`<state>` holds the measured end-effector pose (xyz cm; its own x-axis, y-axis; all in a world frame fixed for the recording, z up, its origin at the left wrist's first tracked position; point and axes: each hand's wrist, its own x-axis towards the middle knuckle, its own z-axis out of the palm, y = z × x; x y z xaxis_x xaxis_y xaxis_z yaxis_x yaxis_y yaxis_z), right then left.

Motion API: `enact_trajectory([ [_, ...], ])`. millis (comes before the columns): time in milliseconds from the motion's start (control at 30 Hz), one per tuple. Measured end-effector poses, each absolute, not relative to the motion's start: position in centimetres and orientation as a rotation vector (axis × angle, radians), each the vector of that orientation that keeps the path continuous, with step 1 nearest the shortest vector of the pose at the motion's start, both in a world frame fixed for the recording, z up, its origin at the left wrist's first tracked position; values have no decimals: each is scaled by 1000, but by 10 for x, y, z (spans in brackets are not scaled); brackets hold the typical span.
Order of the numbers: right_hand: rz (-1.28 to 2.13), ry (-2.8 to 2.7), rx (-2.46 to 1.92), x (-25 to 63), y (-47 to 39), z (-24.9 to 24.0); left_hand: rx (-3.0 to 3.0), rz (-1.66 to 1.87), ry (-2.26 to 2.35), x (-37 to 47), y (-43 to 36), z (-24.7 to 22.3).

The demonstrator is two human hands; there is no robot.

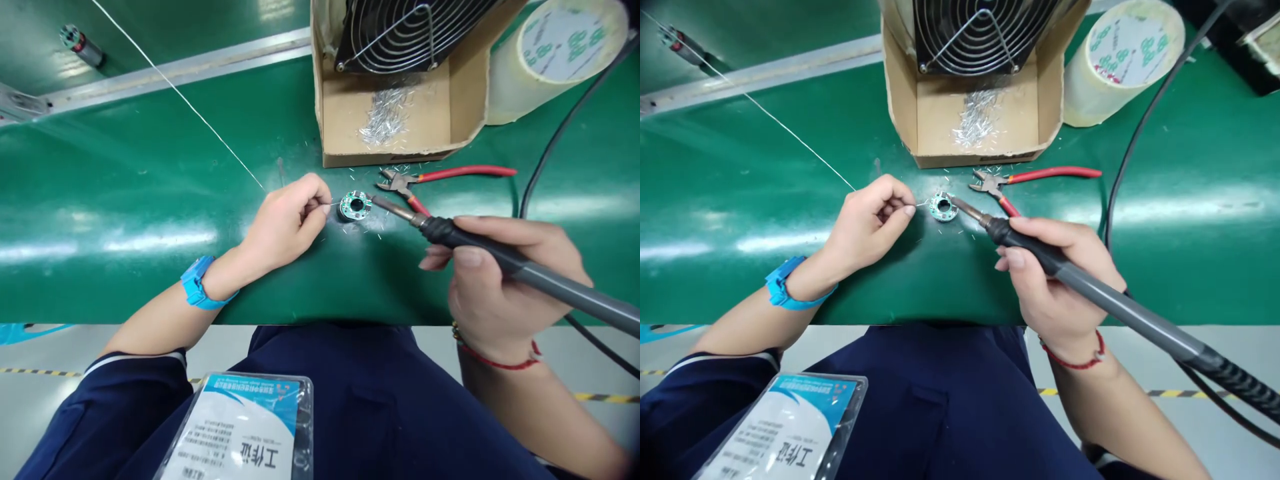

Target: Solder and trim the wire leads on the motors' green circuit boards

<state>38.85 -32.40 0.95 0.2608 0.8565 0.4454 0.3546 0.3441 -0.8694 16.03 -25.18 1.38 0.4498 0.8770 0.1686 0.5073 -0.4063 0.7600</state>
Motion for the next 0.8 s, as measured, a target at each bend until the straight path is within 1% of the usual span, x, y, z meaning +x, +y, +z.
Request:
enact_trajectory([
  [333, 754, -1262, -1262, 394, -314, 9, 2065, 685, 1165, 164, -253, 15],
  [600, 749, -1372, -1265, 401, -304, 16, 2006, 652, 1144, 171, -253, 8],
  [800, 732, -1399, -1287, 402, -298, 23, 2015, 493, 1126, 172, -250, 6],
])
